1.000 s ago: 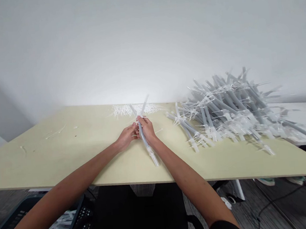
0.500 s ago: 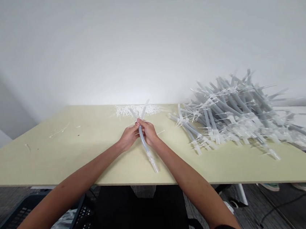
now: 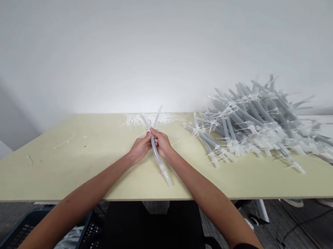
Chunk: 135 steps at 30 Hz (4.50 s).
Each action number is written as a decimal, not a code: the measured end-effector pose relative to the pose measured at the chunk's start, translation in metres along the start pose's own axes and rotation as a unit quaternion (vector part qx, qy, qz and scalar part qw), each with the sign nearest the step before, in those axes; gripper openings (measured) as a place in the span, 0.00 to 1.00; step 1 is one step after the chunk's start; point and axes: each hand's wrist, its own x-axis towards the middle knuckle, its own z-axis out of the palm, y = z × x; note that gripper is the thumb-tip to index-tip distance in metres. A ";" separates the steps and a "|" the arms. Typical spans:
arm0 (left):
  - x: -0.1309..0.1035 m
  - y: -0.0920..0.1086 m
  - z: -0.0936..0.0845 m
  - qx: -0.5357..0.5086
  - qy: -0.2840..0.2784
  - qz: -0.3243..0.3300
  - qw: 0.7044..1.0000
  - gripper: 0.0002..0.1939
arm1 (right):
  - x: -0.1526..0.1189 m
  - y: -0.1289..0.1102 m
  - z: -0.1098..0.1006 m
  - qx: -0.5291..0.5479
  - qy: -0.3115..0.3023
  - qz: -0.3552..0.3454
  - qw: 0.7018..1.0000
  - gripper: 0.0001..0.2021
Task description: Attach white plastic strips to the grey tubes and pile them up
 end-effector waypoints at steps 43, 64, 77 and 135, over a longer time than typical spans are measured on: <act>-0.002 0.011 -0.022 0.431 0.064 0.035 0.899 0.22 | 0.007 -0.006 -0.023 -0.370 0.116 -0.193 0.901 0.18; -0.001 -0.016 -0.027 0.734 -0.118 0.120 0.658 0.18 | 0.002 -0.052 -0.026 -0.012 0.028 -0.083 0.996 0.13; 0.013 -0.021 -0.045 0.797 -0.093 0.102 0.588 0.20 | -0.020 -0.069 0.002 -0.076 -0.049 -0.154 0.984 0.15; 0.014 0.008 -0.032 0.540 0.120 0.126 0.823 0.10 | 0.011 -0.028 -0.029 -0.560 -0.015 -0.114 0.820 0.17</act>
